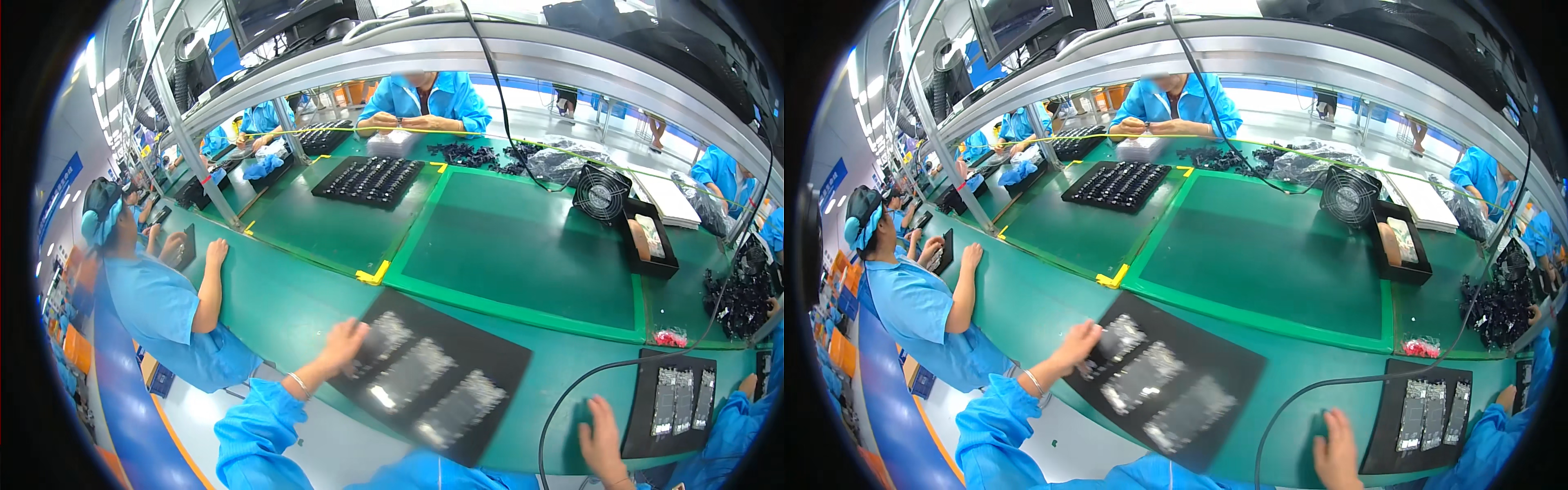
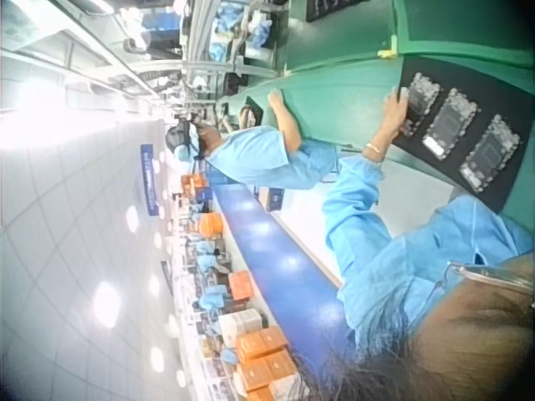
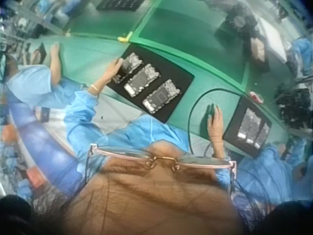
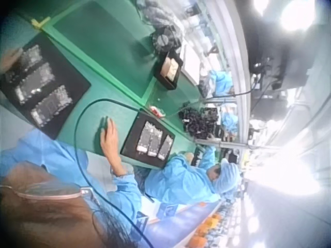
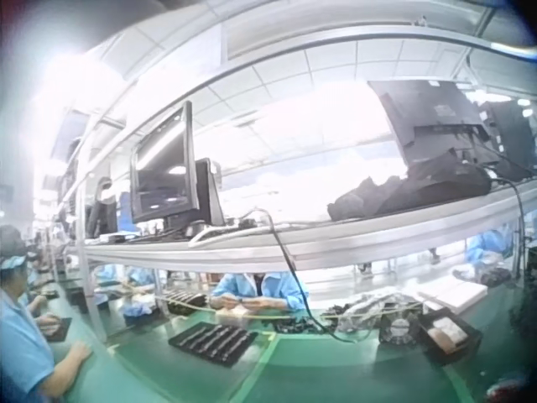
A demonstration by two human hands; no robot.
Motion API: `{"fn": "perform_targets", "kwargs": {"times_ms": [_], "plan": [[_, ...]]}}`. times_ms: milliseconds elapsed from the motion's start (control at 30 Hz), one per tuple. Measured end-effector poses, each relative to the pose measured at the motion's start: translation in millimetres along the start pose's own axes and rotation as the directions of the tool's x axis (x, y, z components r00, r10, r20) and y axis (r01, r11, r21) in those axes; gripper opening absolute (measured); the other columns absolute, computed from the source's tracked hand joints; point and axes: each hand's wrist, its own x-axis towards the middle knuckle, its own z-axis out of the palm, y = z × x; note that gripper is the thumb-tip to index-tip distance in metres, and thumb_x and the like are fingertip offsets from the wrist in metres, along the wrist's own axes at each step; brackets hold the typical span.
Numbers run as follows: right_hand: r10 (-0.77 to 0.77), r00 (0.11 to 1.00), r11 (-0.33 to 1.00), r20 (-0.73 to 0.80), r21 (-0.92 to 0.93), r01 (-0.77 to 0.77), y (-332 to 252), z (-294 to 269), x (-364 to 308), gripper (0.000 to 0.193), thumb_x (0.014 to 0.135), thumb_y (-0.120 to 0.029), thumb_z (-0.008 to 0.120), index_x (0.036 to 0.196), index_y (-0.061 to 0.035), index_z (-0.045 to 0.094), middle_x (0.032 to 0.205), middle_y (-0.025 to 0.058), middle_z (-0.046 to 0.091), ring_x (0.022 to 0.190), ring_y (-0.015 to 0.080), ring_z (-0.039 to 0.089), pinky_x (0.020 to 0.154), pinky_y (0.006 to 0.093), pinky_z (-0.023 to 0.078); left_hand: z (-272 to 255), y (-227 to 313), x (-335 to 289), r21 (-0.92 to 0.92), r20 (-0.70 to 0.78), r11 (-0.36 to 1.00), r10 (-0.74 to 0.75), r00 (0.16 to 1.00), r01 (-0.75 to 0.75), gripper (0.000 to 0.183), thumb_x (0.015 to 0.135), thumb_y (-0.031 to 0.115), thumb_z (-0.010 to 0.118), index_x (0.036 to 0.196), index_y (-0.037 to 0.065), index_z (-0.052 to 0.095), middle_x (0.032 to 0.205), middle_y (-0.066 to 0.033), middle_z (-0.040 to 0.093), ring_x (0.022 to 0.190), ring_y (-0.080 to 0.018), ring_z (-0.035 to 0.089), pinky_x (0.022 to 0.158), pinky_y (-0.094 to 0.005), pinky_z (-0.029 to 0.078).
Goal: The person assembles electronic components on a green workbench in a factory setting. They connect black cables to circuit boards and handle small parts, working alongside other employees in blue uniforms.
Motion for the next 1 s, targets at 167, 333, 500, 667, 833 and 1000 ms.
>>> {"fn": "perform_targets", "kwargs": {"times_ms": [167,333,500,667,833,1000], "plan": [[0.032,0.999,0.997,0.024,0.065,-0.033,-20,56,9,0.068,0.076,-0.014,0.067,0.13,0.0075,0.031,0.136,0.0318,0.03,0.129,0.0489,0.025,0.106,0.0522,0.023,52,64,-45,-0.258,0.421,0.966,0.083,0.903,0.031,0.083,0.089,0.054,0.048,0.144,-0.002,0.018,0.148,-0.0208,0.016,0.136,-0.035,0.018,0.111,-0.0456,0.019],[0.09,0.99,0.993,-0.111,0.083,-0.081,26,57,43,0.075,0.076,-0.017,0.068,0.133,0.0101,0.029,0.141,0.031,0.026,0.132,0.0474,0.022,0.109,0.0484,0.023,52,103,-55,0.003,0.444,0.955,0.263,0.856,-0.295,0.084,0.085,0.047,0.059,0.142,-0.002,0.022,0.138,-0.0257,0.028,0.128,-0.0396,0.028,0.106,-0.044,0.028],[0.039,0.986,0.996,-0.162,-0.069,-0.051,7,48,63,0.073,0.075,-0.017,0.069,0.133,0.0078,0.032,0.142,0.0283,0.028,0.132,0.0458,0.025,0.107,0.05,0.024,69,118,-45,0.169,0.18,0.651,0.718,0.673,-0.74,0.081,0.073,0.027,0.075,0.136,0.001,0.032,0.13,-0.0234,0.038,0.121,-0.041,0.035,0.1,-0.0463,0.035],[-0.129,0.971,0.99,-0.204,0.026,0.137,-30,45,89,0.056,0.079,-0.014,0.066,0.128,0.0016,0.043,0.138,0.0218,0.038,0.129,0.0395,0.034,0.104,0.0444,0.032,103,144,-11,0.135,0.304,0.48,0.812,0.498,-0.867,0.069,0.069,0.022,0.078,0.127,0.003,0.046,0.125,-0.0173,0.044,0.118,-0.0363,0.04,0.098,-0.0437,0.038],[0.056,0.998,0.809,-0.011,0.586,-0.039,-56,52,113,0.035,0.086,-0.014,0.061,0.117,-0.0004,0.055,0.113,0.0158,0.061,0.103,0.0282,0.061,0.088,0.035,0.048,70,170,-30,0.016,0.274,0.605,0.763,0.585,-0.796,0.048,0.068,0.018,0.077,0.108,0.006,0.052,0.109,-0.0107,0.054,0.104,-0.0292,0.05,0.089,-0.0383,0.043],[0.141,0.988,0.51,0.059,0.851,-0.124,-84,67,136,0.023,0.093,-0.01,0.055,0.112,0.0014,0.057,0.104,0.0088,0.063,0.094,0.0124,0.061,0.083,0.0246,0.05,49,177,-71,0.09,-0.035,0.535,0.844,0.534,-0.84,0.046,0.067,0.011,0.076,0.106,0.006,0.053,0.108,-0.0098,0.054,0.101,-0.0309,0.052,0.082,-0.0391,0.047]]}}
